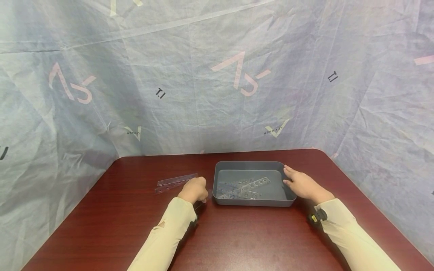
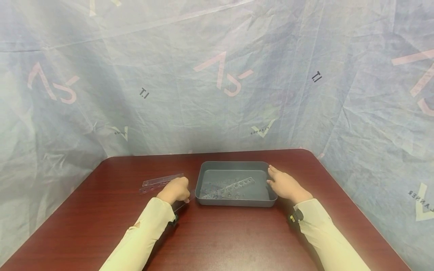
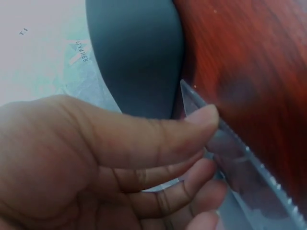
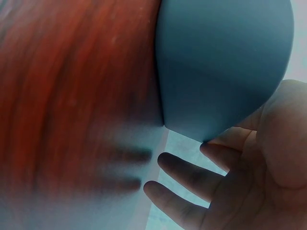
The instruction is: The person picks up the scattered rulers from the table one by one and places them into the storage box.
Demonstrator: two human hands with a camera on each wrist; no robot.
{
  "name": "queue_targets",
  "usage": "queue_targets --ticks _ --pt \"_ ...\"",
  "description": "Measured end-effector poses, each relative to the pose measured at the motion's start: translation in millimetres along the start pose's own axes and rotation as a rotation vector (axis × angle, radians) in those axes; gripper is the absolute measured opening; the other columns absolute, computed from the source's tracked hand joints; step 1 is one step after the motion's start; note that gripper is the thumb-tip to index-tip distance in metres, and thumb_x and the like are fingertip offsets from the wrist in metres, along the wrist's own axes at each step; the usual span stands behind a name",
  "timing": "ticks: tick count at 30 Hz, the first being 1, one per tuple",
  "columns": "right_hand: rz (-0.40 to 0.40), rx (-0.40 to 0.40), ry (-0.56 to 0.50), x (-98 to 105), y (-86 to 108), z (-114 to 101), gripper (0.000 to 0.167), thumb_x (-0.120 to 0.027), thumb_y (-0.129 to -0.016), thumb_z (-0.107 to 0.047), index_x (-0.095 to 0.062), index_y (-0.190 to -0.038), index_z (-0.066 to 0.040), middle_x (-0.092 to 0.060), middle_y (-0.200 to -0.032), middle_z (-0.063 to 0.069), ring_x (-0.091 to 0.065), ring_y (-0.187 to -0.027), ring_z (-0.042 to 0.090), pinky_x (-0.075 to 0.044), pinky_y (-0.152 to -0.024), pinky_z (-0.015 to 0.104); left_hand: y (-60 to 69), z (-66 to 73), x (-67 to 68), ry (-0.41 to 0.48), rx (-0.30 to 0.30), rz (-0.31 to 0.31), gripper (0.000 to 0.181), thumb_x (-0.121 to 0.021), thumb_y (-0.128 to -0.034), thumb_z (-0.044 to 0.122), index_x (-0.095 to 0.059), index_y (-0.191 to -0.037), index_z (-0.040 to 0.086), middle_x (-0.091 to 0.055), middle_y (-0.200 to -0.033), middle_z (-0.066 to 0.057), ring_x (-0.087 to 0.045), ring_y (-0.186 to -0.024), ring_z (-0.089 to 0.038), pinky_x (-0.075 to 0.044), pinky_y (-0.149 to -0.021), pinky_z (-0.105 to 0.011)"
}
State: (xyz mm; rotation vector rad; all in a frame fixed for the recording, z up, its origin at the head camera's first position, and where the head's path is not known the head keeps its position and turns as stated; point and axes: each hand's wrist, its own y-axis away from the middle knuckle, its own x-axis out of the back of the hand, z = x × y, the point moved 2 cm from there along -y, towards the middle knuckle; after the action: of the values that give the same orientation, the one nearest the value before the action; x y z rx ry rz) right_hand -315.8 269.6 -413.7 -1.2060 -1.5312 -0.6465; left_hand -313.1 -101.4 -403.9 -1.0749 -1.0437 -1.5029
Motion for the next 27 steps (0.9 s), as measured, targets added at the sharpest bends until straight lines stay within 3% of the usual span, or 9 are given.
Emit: queue_targets --ticks 8,17,27 --pt "-0.001 -0.006 -0.005 -0.1 -0.2 -0.1 0.055 -0.057 -0.099 -0.013 -0.039 -0.143 0.015 -0.032 -0.154 0.03 -0.036 -0.138 0.048 -0.03 -0.109 0.061 3.9 1.3 1.6 -0.003 0.004 -0.032 0.013 -0.077 -0.076 0.006 -0.066 -0.084 0.007 -0.062 -0.082 -0.004 -0.053 -0.075 -0.021 -0.049 -0.073 -0.037" --pt "0.0 -0.001 -0.011 -0.2 0.7 -0.1 0.055 -0.056 -0.099 -0.013 -0.039 -0.143 0.015 -0.031 -0.154 0.03 -0.035 -0.138 0.048 -0.031 -0.109 0.061 8.1 4.8 3.1 -0.128 -0.083 -0.021 0.009 -0.068 -0.0815 0.002 -0.063 -0.078 0.009 -0.06 -0.078 -0.004 -0.05 -0.072 -0.021 -0.047 -0.07 -0.037" --pt "-0.004 0.0 -0.014 -0.8 1.3 0.9 0.056 -0.057 -0.099 -0.014 -0.038 -0.144 0.014 -0.031 -0.154 0.029 -0.035 -0.139 0.048 -0.031 -0.109 0.061 4.2 -0.5 1.4 -0.073 -0.039 -0.093 0.015 -0.076 -0.0796 0.006 -0.062 -0.084 0.007 -0.059 -0.083 -0.004 -0.051 -0.075 -0.021 -0.045 -0.07 -0.035"
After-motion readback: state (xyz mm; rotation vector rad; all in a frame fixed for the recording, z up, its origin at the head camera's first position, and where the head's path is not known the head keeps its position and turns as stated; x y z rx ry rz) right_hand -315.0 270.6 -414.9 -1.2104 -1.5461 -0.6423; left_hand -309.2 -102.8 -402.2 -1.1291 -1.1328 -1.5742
